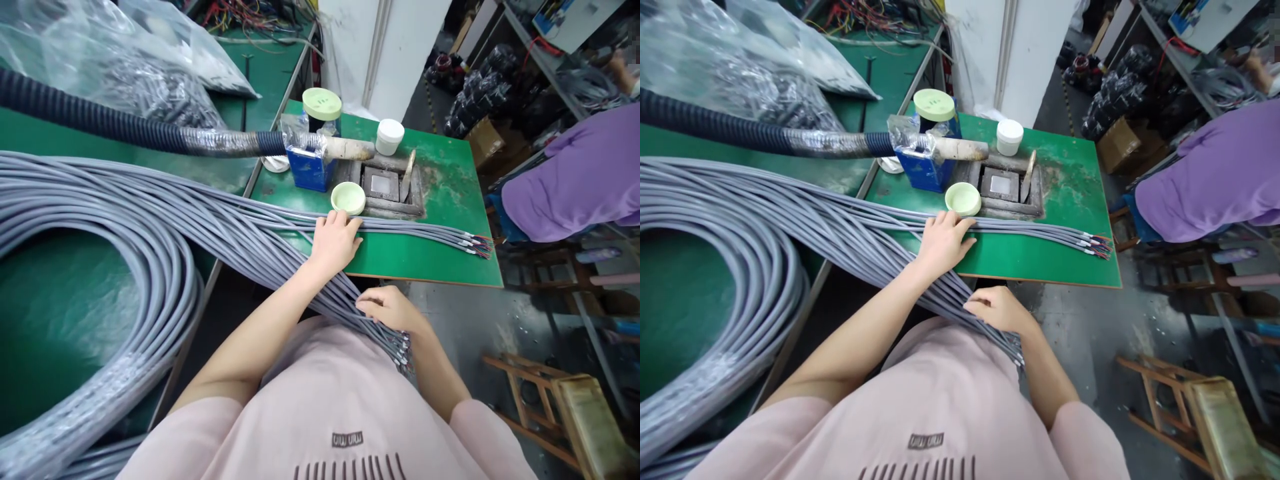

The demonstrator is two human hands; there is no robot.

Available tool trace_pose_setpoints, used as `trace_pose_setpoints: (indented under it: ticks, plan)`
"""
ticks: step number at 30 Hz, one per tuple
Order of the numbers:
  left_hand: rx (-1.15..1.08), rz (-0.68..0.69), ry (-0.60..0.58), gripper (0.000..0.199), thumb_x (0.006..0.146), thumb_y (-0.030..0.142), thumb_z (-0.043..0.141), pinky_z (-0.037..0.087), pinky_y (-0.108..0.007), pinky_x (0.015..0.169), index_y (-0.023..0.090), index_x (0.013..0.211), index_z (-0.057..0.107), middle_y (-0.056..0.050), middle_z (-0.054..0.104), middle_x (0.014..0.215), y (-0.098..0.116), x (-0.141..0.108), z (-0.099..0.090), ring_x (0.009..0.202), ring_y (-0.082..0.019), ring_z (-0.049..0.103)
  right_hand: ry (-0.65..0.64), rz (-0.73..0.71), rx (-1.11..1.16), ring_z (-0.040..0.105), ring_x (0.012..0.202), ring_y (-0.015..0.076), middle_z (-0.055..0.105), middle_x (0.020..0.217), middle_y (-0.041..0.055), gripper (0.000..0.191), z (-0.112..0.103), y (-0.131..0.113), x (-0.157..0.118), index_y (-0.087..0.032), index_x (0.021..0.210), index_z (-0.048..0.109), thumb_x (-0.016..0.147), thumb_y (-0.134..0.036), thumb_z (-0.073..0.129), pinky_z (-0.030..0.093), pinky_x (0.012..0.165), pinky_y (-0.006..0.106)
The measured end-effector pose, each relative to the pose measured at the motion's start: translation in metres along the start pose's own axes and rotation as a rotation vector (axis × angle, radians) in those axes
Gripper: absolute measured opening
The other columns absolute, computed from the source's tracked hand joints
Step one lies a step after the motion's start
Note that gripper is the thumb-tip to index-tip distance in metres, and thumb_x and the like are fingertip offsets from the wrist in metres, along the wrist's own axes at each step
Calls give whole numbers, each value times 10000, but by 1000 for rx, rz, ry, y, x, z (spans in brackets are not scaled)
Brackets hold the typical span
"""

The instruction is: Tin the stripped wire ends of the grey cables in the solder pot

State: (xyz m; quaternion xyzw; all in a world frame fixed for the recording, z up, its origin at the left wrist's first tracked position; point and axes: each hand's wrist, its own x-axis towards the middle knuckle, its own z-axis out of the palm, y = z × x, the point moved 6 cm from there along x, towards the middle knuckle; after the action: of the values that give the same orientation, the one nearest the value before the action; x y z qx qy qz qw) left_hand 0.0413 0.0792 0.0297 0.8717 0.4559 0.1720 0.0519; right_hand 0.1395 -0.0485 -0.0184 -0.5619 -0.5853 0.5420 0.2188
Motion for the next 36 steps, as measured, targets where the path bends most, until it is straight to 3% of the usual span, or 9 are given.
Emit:
trace_pose_setpoints:
  ticks: [5, 11, 16, 19, 21, 24, 28, 32, 36]
  plan:
    - [23, 50, 3, 176, 854, 224, 567, 354, -432, 790, 177, 1015, 621, -144, 598, 1018, 5, 5, 3, 1018, -327, 502, -96, 21, 416, 564, 442, 85, 691, 693, 14, 311, 11, 5, 22, -145, 1008, 690, 843, -396, 608, 433, 463, 204]
    - [-19, 149, 6, 164, 853, 267, 555, 362, -419, 763, 180, 956, 650, -122, 618, 924, 7, -3, 0, 958, -305, 522, 71, 4, 859, 606, 496, 116, 726, 1014, 69, 505, -6, 8, 30, -222, 1212, 535, 805, -504, 634, 551, 508, 300]
    - [-177, 192, 20, 177, 853, 312, 553, 381, -374, 720, 188, 845, 678, -78, 608, 838, 3, -23, -23, 833, -240, 527, 559, -125, 892, 598, 573, 119, 712, 1039, 43, 405, -73, 10, 14, -261, 1160, 525, 872, -545, 513, 539, 544, 290]
    - [-333, 283, -167, 198, 849, 349, 584, 408, -329, 693, 193, 798, 694, -45, 591, 758, 5, -35, -30, 741, -189, 537, 1009, -290, 712, 476, 453, 91, 682, 807, -8, 381, -123, 0, -27, -270, 1144, 554, 915, -546, 424, 481, 516, 261]
    - [-501, 313, -285, 215, 849, 387, 609, 436, -302, 689, 201, 859, 718, -33, 606, 755, 9, -41, -31, 724, -167, 562, 1102, -359, 535, 387, 388, 98, 555, 568, -54, 379, -131, -16, -52, -261, 1143, 574, 929, -525, 407, 420, 470, 256]
    - [-852, 205, -260, 283, 839, 401, 645, 483, -285, 723, 200, 1027, 710, -39, 661, 816, 16, -40, -34, 783, -162, 615, 694, -235, 299, 413, 393, 119, 476, 441, -60, 339, -96, -33, -54, -213, 1102, 637, 910, -454, 494, 354, 438, 257]
    - [-1357, 1, -213, 257, 809, 396, 679, 518, -280, 685, 177, 933, 734, -57, 705, 832, 28, -39, -19, 728, -151, 640, 237, -86, 73, 476, 427, 114, 526, 480, -53, 314, -32, -33, -48, -214, 1138, 651, 946, -373, 461, 381, 483, 255]
    - [-1614, -260, -248, 261, 737, 403, 740, 498, -261, 593, 145, 746, 707, -45, 696, 723, 35, -46, 4, 620, -128, 607, 154, -58, 44, 488, 427, 116, 550, 489, -50, 331, -14, -23, -43, -204, 1135, 648, 959, -386, 435, 384, 486, 253]
    - [-1732, -312, -330, 319, 744, 433, 730, 431, -243, 519, 136, 679, 637, 2, 589, 547, 47, -51, 12, 507, -95, 519, 280, -77, 16, 494, 447, 111, 588, 516, -33, 304, -23, -19, -40, -188, 999, 679, 947, -403, 470, 383, 502, 249]
